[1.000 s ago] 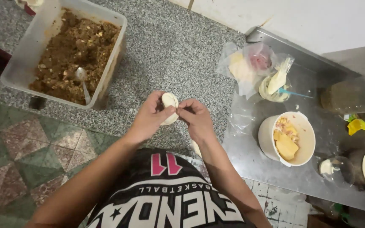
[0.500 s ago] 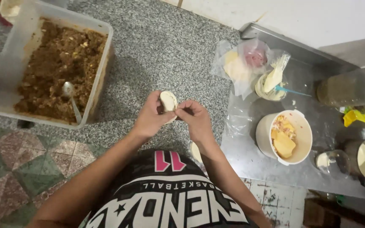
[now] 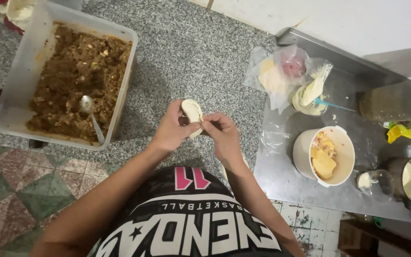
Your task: The person scoops a brown filling from a container onto round dough discs, folds them in half, and seals the edges to form empanadas. The finished empanadas are placed on the countertop.
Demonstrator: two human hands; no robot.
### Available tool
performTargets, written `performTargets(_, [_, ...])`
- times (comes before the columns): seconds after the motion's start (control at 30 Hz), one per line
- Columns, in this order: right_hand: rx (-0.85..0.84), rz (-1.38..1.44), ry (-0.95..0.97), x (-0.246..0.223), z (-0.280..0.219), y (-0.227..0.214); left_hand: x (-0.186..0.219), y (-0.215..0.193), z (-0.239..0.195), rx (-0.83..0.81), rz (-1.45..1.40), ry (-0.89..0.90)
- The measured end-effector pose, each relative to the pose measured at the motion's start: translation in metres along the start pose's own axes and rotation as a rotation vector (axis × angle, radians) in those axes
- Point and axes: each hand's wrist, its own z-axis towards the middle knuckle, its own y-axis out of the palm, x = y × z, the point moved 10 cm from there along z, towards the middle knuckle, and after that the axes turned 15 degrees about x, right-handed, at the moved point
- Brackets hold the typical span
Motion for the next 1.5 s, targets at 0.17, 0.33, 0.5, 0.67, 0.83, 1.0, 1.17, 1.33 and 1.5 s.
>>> performTargets(0.17, [-0.024, 0.094, -0.055, 0.019, 0.012, -0.002, 0.009, -0.001, -0.009, -0.025, 0.014, -0.001])
performTargets(0.33, [0.02, -0.022, -0.129, -0.016, -0.009, 0.005, 0.006, 0.0, -0.007, -0.022, -0.035, 0.005])
performTargets(0.5, [-0.012, 0.083, -0.078, -0.001, -0.008, 0.003, 0.005, -0.004, -0.01, 0.009, -0.06, 0.018])
performTargets(0.67, [-0.003, 0.089, -0.138, 0.003, 0.001, -0.004, 0.011, 0.007, -0.019, -0.02, -0.007, 0.032])
performTargets(0.83, [0.023, 0.023, -0.114, -0.02, -0.02, 0.0, 0.005, 0.0, -0.017, 0.062, -0.037, 0.05])
performTargets(1.0, [-0.028, 0.148, -0.051, 0.023, 0.005, -0.013, 0.006, 0.007, -0.022, 0.058, -0.058, 0.085])
performTargets(1.17, [0.009, 0.077, -0.158, -0.003, -0.002, -0.016, 0.003, 0.011, -0.024, 0.078, -0.043, 0.077])
performTargets(1.33, [-0.006, 0.095, -0.041, 0.006, -0.014, -0.015, 0.006, 0.012, -0.026, 0.118, -0.047, 0.098])
performTargets(1.5, [-0.056, 0.24, 0.066, 0.031, -0.001, -0.02, -0.007, 0.022, -0.026, 0.093, -0.075, 0.092])
